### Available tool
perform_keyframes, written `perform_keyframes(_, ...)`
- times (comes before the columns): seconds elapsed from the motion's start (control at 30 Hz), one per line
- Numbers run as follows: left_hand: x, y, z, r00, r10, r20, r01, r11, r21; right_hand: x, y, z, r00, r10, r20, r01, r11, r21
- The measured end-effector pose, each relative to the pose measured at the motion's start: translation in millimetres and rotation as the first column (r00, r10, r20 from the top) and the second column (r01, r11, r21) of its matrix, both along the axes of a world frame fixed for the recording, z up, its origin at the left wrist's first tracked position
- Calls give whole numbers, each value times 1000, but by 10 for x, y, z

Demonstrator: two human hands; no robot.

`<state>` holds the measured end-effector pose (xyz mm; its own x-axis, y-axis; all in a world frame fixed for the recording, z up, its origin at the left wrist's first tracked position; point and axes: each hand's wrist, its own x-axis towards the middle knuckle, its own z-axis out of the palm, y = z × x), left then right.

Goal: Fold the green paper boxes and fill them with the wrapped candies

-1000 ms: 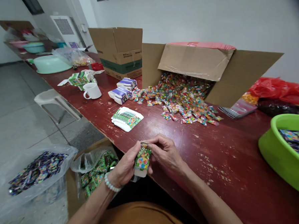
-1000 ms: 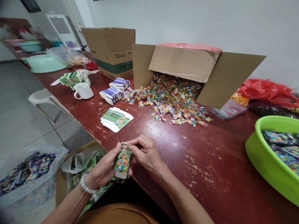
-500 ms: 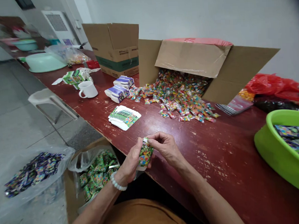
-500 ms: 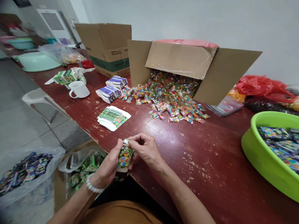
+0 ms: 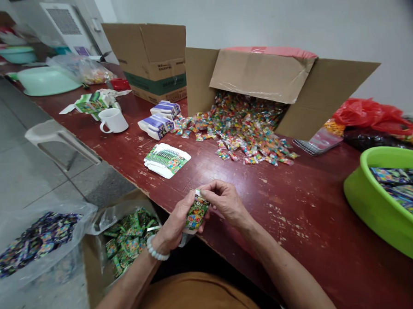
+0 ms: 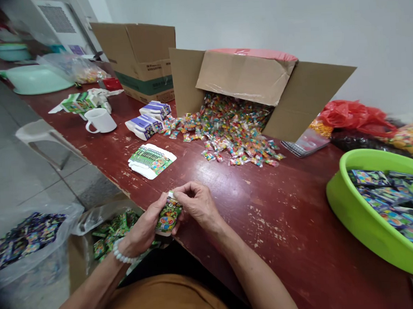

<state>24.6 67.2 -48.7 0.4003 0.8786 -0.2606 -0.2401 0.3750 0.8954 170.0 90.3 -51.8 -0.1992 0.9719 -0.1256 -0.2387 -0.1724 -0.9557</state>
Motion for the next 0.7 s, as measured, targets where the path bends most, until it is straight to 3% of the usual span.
perform_keyframes(0.1,-15,9,0,1000,-2,7,2,1000,-10,27,0,7,999,38,12,-38,998,39)
perform_keyframes(0.2,-22,19,14,999,27,17,-26,999,-42,51,0,42,996,53,76,-65,983,171)
perform_keyframes(0.3,-17,33,27,997,55,48,-51,995,-91,58,5,76,978,41,206,-114,928,356)
perform_keyframes(0.4,4,41,29,994,80,78,-72,993,-94,47,6,62,932,-77,354,-127,844,520)
perform_keyframes(0.47,14,46,32,994,70,84,-64,996,-66,46,13,18,892,-154,425,-114,832,542)
perform_keyframes(0.57,-8,72,33,997,21,77,-17,999,-50,95,113,-76,866,-98,491,-139,894,426)
perform_keyframes(0.63,-53,110,10,998,-22,64,25,998,-49,178,295,-138,791,-129,598,-145,910,388)
perform_keyframes(0.67,-83,135,-14,998,-32,48,34,998,-44,235,424,-166,711,-212,670,-118,904,411)
perform_keyframes(0.7,-115,162,-48,999,-32,24,33,999,-39,298,574,-192,577,-335,745,-86,882,463)
